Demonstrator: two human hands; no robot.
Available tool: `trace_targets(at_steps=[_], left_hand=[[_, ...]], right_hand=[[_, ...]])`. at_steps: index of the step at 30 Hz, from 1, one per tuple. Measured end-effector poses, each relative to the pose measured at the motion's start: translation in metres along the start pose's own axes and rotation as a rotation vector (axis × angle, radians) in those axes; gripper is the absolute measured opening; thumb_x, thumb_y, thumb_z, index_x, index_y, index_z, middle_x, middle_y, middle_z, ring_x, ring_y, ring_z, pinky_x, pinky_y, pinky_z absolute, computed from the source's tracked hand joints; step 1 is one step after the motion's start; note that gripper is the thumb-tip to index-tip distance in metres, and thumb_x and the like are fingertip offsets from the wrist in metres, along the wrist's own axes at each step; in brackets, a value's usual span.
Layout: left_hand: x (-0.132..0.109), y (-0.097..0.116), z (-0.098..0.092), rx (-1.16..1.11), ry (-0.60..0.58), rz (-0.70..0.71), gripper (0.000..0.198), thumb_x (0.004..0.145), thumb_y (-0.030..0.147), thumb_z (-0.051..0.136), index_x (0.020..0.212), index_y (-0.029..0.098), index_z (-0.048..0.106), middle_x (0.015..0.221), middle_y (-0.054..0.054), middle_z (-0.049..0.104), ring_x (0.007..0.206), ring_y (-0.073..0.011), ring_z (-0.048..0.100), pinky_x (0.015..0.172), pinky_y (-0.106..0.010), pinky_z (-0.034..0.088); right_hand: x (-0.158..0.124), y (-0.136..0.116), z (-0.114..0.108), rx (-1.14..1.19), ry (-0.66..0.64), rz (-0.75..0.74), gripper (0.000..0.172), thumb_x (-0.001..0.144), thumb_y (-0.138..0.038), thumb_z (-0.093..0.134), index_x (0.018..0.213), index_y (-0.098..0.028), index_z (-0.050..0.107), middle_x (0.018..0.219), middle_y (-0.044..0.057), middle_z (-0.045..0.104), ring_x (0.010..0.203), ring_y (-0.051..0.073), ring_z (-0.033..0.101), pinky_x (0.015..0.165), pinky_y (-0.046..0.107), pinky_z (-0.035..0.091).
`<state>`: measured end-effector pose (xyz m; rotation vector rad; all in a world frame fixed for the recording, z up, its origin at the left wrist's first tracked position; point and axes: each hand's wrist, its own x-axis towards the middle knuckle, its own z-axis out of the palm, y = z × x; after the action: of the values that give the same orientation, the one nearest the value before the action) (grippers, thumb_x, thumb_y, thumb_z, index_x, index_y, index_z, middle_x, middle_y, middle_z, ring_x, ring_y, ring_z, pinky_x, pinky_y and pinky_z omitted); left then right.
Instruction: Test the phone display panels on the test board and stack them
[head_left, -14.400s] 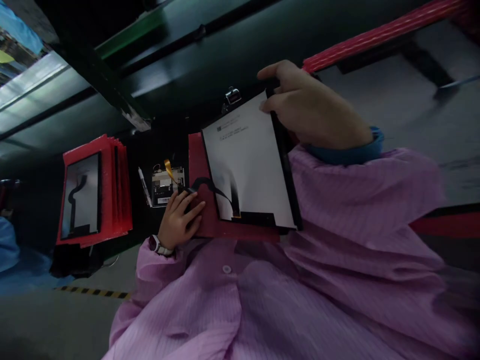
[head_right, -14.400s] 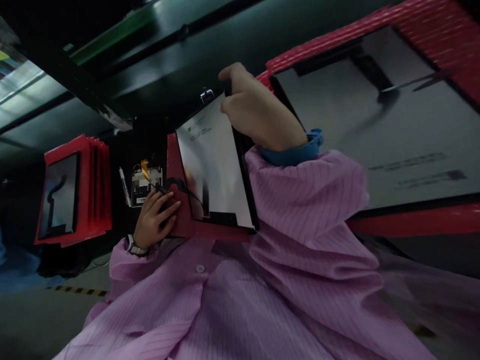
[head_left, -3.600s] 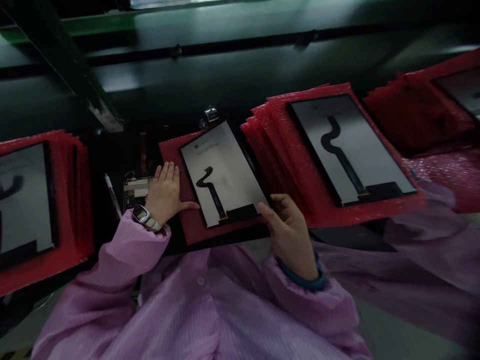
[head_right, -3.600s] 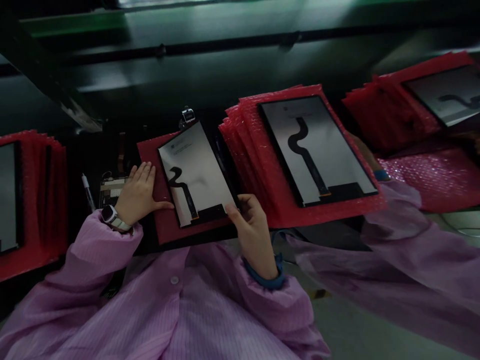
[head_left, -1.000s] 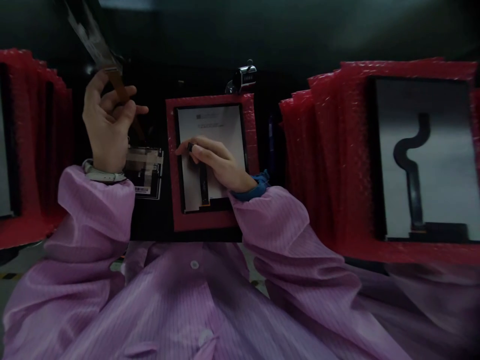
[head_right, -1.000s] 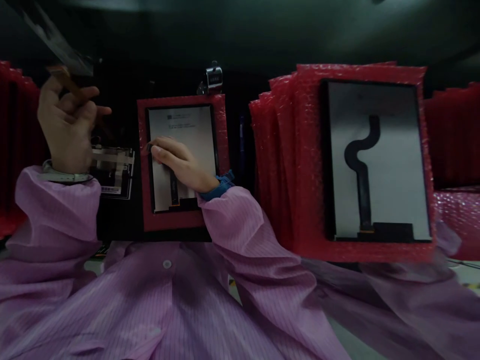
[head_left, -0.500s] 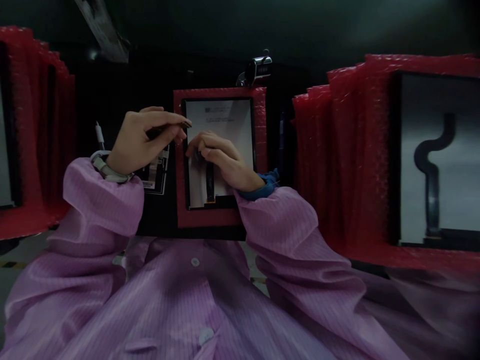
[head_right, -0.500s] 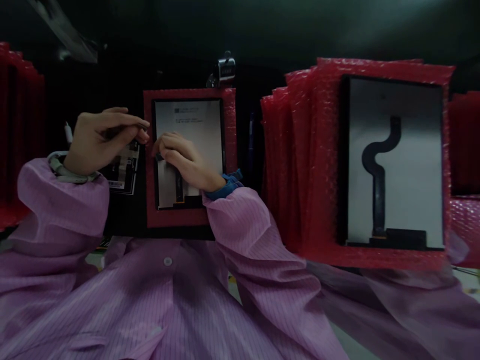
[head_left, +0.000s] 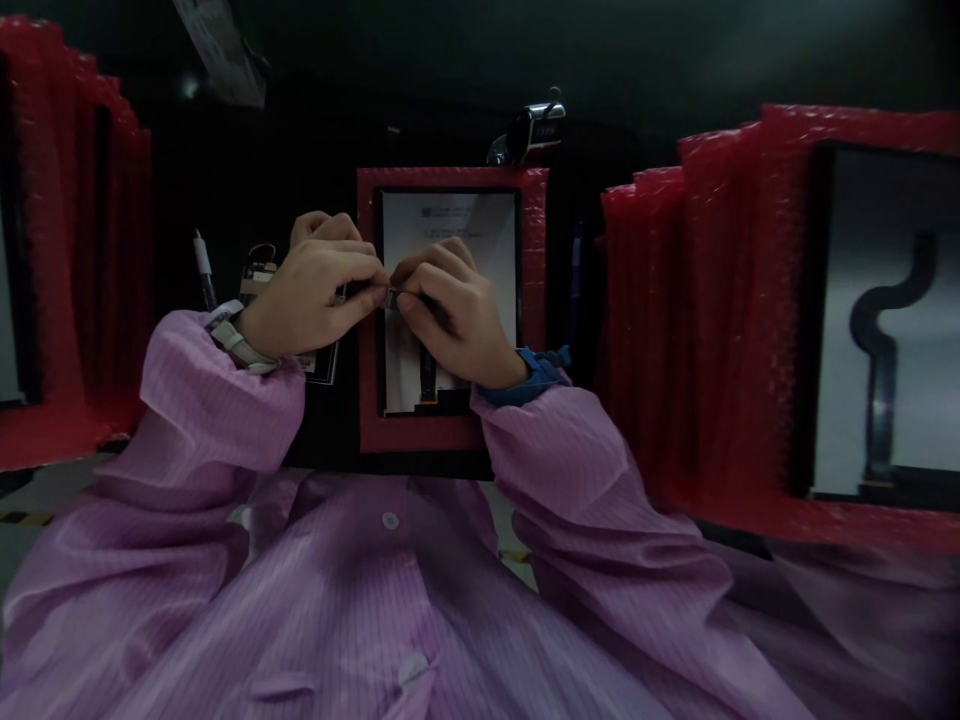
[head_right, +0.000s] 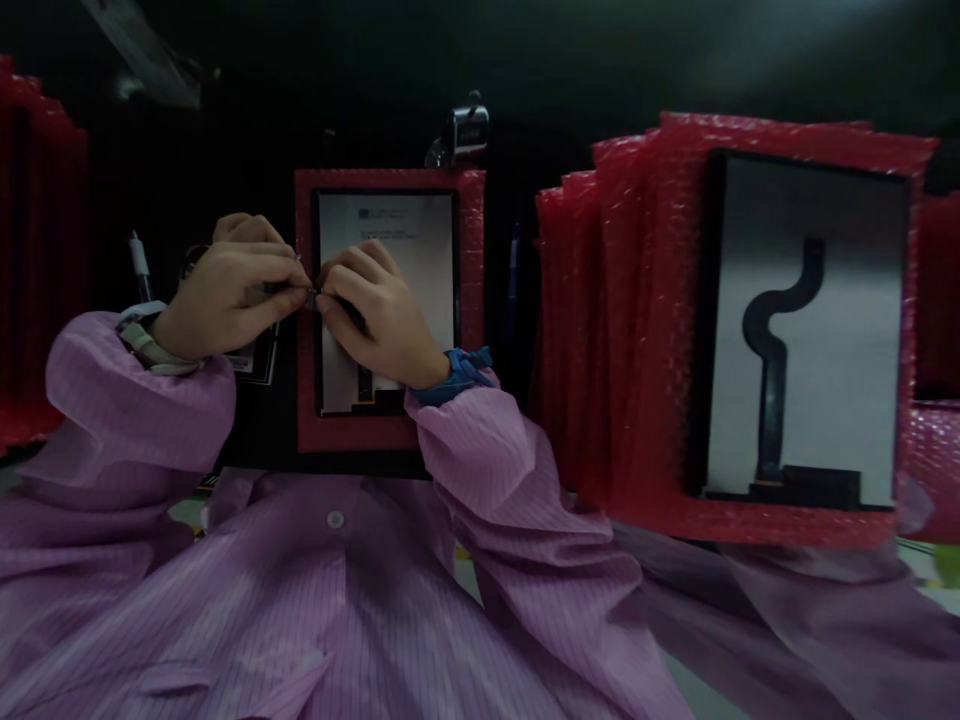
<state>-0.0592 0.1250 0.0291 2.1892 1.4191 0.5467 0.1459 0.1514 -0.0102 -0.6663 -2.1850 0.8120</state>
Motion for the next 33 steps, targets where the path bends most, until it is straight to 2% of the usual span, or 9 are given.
trace_targets(at_steps=[10, 17, 21, 33], left_hand=[[-0.0001, 0.0002, 0.0014, -0.06, 0.013, -0.005, 0.022, 0.089, 0.035, 0.054, 0.079, 0.025, 0.071, 0.079, -0.001, 0.068, 0.1, -0.0278, 0.064, 0.112, -0.059, 0.034], [0.0005, -0.0012, 0.0034, -0.06, 0.007, -0.023, 0.021, 0.089, 0.036, 0.056, 0.08, 0.025, 0.072, 0.078, -0.001, 0.067, 0.103, -0.029, 0.064, 0.114, -0.061, 0.031], [0.0002, -0.0016, 0.0037, -0.056, 0.008, -0.027, 0.023, 0.09, 0.038, 0.056, 0.08, 0.025, 0.072, 0.079, -0.001, 0.066, 0.103, -0.0292, 0.064, 0.114, -0.063, 0.031], [-0.0009, -0.0014, 0.0029, -0.044, 0.022, -0.006, 0.026, 0.092, 0.042, 0.056, 0.078, 0.026, 0.07, 0.076, -0.001, 0.067, 0.097, -0.0261, 0.065, 0.113, -0.054, 0.034]], right_hand=[[-0.0016, -0.0011, -0.0015, -0.016, -0.021, 0.035, 0.03, 0.105, -0.038, 0.038, 0.084, -0.023, 0.053, 0.097, 0.006, 0.062, 0.1, 0.024, 0.056, 0.106, 0.056, 0.043], [-0.0019, 0.0001, 0.0001, -0.064, -0.018, 0.021, 0.032, 0.106, -0.04, 0.038, 0.082, -0.023, 0.052, 0.097, 0.007, 0.064, 0.098, 0.024, 0.058, 0.099, 0.053, 0.048], [-0.0021, -0.0003, -0.0003, -0.061, -0.03, 0.042, 0.033, 0.107, -0.041, 0.036, 0.084, -0.023, 0.053, 0.097, 0.006, 0.064, 0.098, 0.024, 0.058, 0.1, 0.054, 0.048], [-0.0014, -0.0022, -0.0016, -0.033, -0.051, 0.043, 0.038, 0.107, -0.049, 0.035, 0.086, -0.024, 0.054, 0.096, 0.006, 0.063, 0.096, 0.023, 0.058, 0.099, 0.054, 0.05]])
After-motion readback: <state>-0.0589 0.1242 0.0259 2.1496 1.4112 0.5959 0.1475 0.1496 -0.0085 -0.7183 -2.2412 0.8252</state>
